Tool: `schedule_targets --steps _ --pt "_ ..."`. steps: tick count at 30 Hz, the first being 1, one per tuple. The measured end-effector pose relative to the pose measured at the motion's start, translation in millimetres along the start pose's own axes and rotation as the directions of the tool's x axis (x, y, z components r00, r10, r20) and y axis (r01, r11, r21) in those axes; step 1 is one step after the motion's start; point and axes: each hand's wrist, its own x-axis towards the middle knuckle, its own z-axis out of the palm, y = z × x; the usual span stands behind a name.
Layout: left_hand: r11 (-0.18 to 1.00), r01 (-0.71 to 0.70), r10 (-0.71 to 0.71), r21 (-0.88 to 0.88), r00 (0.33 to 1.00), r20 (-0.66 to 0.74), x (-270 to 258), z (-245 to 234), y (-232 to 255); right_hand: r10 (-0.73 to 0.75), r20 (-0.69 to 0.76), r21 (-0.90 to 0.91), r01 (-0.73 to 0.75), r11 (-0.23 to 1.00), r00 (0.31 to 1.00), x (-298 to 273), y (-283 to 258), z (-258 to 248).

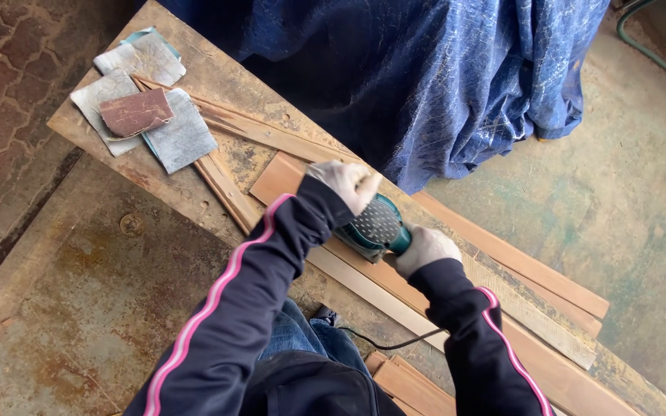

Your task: Sanding wooden planks at a workbench using a power sander and manual sandpaper.

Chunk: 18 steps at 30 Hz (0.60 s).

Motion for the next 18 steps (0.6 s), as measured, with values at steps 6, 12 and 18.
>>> schedule_targets --steps 6,12,18 --pt "1.000 -0.026 0.025 0.009 0.998 0.054 -11.5 92.2 76.6 0.192 0.044 0.040 -0.194 0.980 0.980 -48.1 104.6 14.8" --pt "0.994 -0.029 0.048 -0.101 0.981 0.189 -41.1 175.5 150.7 0.333 0.055 0.008 -0.333 0.943 0.941 -102.4 213.4 45.0" --pt "0.984 -0.004 0.050 -0.177 0.965 0.257 -68.3 251.1 198.3 0.455 0.070 0.030 -0.458 0.889 0.888 -143.4 303.8 75.0"
